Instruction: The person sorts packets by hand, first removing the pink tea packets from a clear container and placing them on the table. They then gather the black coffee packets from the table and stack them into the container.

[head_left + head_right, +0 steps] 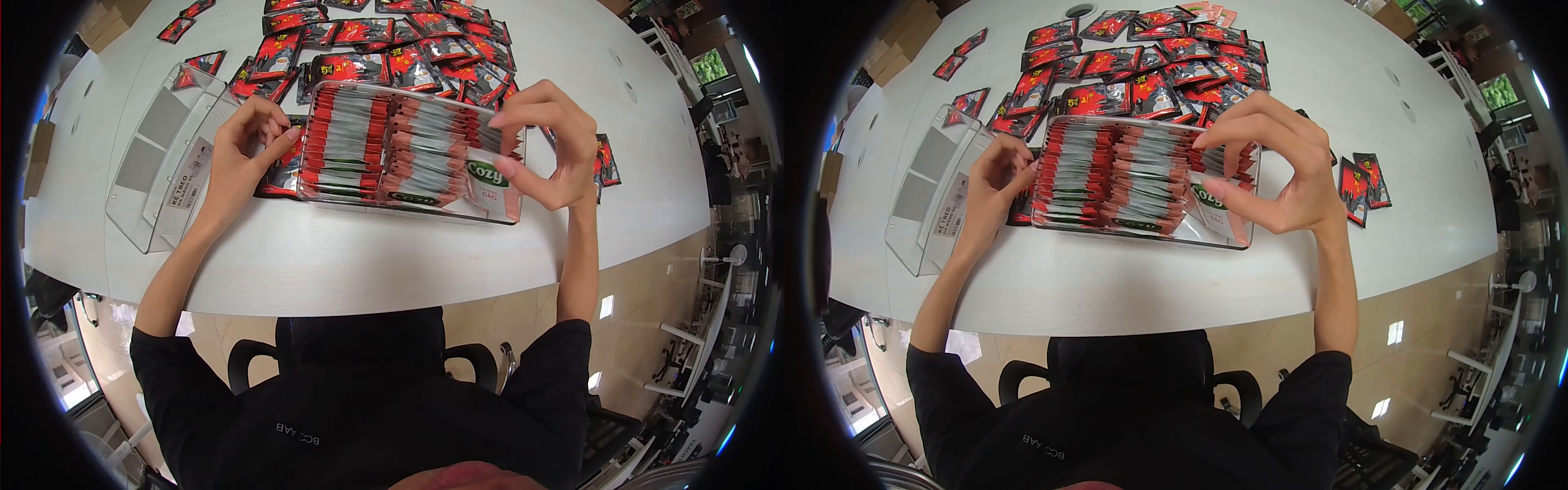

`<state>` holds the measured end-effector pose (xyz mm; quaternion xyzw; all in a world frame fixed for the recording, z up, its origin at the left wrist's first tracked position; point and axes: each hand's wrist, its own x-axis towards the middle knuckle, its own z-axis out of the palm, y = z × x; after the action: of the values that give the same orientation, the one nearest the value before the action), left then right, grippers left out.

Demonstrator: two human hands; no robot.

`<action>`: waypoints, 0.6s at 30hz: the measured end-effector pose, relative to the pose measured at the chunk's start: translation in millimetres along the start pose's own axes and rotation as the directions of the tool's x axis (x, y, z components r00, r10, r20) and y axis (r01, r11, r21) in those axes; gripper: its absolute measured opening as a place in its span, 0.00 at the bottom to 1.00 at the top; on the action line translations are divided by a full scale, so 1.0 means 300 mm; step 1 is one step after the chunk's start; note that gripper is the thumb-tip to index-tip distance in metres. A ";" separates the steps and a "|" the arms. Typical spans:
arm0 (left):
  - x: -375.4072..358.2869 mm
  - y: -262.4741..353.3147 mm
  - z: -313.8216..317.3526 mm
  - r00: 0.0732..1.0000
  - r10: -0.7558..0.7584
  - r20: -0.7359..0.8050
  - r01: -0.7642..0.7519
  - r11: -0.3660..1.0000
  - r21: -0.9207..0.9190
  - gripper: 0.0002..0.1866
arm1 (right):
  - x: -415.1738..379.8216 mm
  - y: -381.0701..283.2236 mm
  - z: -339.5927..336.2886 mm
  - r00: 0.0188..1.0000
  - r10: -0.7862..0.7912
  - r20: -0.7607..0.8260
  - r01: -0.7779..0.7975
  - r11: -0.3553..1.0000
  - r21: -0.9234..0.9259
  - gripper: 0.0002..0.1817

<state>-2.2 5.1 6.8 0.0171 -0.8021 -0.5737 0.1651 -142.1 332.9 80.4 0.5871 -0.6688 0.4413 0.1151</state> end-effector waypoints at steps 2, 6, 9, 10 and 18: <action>0.000 0.001 -0.001 1.000 -0.005 0.000 0.005 1.000 0.004 0.09 | 0.011 -0.014 -0.009 0.998 0.043 0.052 -0.044 0.999 0.022 0.14; 0.001 0.001 -0.002 1.000 -0.005 0.001 0.005 1.000 0.008 0.09 | 0.021 -0.023 -0.038 0.974 0.033 0.226 -0.009 0.994 -0.108 0.14; 0.003 0.000 0.000 1.000 -0.004 -0.001 0.004 1.000 0.011 0.09 | 0.024 -0.031 -0.056 0.963 0.020 0.270 0.012 0.993 -0.115 0.12; 0.003 0.000 -0.001 1.000 -0.004 -0.005 0.004 1.000 0.010 0.09 | 0.025 -0.033 -0.062 0.958 0.015 0.287 0.018 0.993 -0.113 0.11; 0.002 -0.001 -0.001 1.000 -0.013 0.004 0.013 1.000 0.001 0.08 | -0.002 -0.008 -0.083 0.989 0.040 0.144 -0.043 0.999 0.016 0.11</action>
<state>-2.7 4.5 6.8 0.0211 -0.8026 -0.5743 0.1600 -149.0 351.6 95.6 0.6042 -0.6832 0.4068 0.0519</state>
